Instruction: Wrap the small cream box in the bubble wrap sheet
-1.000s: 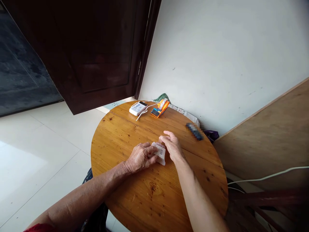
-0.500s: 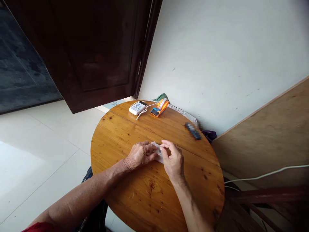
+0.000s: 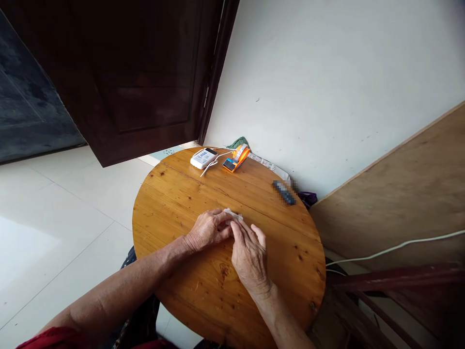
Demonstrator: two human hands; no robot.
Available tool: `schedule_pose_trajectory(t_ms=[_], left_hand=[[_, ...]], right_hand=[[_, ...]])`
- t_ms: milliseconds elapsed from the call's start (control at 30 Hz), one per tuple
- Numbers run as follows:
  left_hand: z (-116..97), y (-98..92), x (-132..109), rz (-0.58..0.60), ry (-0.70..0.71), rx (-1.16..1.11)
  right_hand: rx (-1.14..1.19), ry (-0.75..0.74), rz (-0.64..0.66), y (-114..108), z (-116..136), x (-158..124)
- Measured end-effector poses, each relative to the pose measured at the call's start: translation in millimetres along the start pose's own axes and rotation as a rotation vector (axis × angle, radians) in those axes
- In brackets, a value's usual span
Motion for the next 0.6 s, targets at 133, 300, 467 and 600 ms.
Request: schedule_pose_trajectory(t_ms=[133,300,467,600], left_hand=[[4,1.1,0,-0.017,0.024,-0.024],[9,2.7,1,-0.032,-0.019,-0.006],[6,-2.8,0,-0.05,-0.048,-0.018],[7,-13.6,1,-0.133,-0.047,-0.127]], right_hand=[[-0.106,-0.002,0.013,8,9,0],[0.078,0.057,-0.052,-7,5,4],[0.213,0.275,-0.247,-28,-21,-19],[0.309,0.404,-0.247,-20,-38,-38]])
Point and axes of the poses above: each hand's wrist, its own x-axis towards the middle knuckle, its own y-axis out of the palm, z = x × y, the point moved 5 cm from there along x, towards the middle knuckle, and after that the axes turned 1 degree about -z, right-handed, at the moved point
